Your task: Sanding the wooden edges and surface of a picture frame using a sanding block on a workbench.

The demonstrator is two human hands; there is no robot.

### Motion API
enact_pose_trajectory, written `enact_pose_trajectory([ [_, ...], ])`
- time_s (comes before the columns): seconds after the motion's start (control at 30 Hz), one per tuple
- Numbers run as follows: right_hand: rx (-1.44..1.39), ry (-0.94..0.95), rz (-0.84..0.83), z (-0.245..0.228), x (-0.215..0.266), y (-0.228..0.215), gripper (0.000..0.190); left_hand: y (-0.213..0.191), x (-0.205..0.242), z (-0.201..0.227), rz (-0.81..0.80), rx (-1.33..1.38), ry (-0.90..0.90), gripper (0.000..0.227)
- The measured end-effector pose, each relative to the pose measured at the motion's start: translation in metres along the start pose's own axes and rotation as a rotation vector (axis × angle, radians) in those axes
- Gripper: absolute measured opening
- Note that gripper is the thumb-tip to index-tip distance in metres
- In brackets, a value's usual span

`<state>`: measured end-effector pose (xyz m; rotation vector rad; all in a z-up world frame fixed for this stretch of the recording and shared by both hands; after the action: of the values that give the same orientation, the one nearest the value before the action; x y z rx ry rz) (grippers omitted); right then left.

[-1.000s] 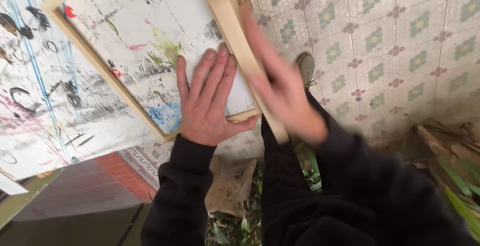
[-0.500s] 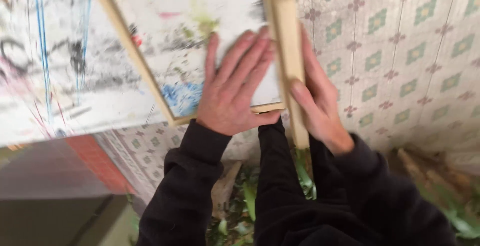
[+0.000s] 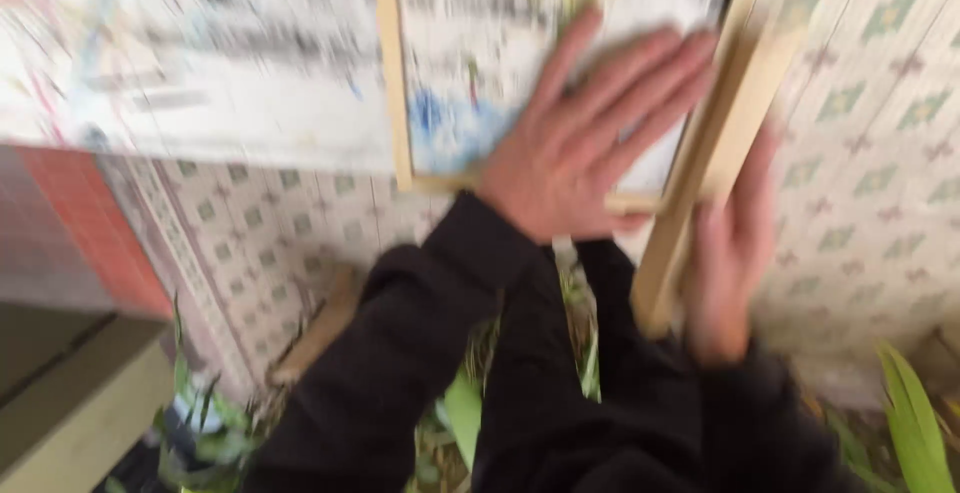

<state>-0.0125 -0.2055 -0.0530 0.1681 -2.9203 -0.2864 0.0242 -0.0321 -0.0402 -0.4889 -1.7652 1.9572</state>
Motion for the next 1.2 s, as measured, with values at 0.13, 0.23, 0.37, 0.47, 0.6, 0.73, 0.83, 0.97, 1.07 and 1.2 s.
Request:
enact_pose_trajectory([
  [0.13, 0.039, -0.091, -0.045, -0.018, -0.030, 0.019, 0.065, -0.003, -0.001, -0.001, 0.053, 0.115, -0.031, 0.130],
  [0.23, -0.037, -0.002, 0.032, -0.034, -0.087, 0.022, 0.074, -0.004, -0.001, 0.000, -0.004, 0.065, 0.007, 0.128],
  [0.37, 0.080, -0.010, 0.003, 0.003, -0.014, -0.001, 0.072, -0.012, -0.009, -0.010, 0.001, 0.103, 0.013, 0.129],
  [0.47, 0.044, 0.008, 0.017, 0.016, -0.054, -0.006, 0.072, -0.014, -0.004, -0.009, 0.026, 0.188, -0.031, 0.130],
  [0.6, -0.038, -0.073, 0.046, -0.016, -0.185, 0.003, 0.066, -0.025, -0.006, -0.004, -0.005, 0.152, -0.022, 0.124],
  [0.73, 0.190, -0.192, -0.016, -0.021, -0.147, 0.009, 0.066, -0.034, -0.009, -0.008, -0.046, 0.134, -0.056, 0.119],
  [0.83, 0.182, 0.058, 0.083, 0.006, -0.027, 0.001, 0.075, -0.026, -0.008, -0.007, -0.006, 0.193, -0.058, 0.117],
  [0.97, 0.136, -0.027, 0.062, -0.001, -0.104, 0.001, 0.073, -0.042, 0.000, -0.005, 0.035, 0.220, -0.070, 0.114],
  [1.07, 0.056, -0.167, -0.005, -0.019, -0.200, 0.008, 0.072, -0.034, -0.015, -0.012, -0.095, 0.144, -0.038, 0.120],
  [1.2, 0.149, -0.140, -0.022, -0.013, -0.108, 0.003, 0.069, -0.030, -0.009, -0.004, -0.066, 0.146, -0.024, 0.124],
])
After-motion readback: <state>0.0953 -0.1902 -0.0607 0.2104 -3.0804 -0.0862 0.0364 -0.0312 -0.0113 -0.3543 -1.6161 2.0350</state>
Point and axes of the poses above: each hand's wrist, its own x-axis away from the middle knuckle, its own y-axis out of the palm, z = x × y, the point moved 5 cm from there along -x, towards the middle knuckle, and after that the axes turned 12 degrees about -x, right-handed, at the moved point
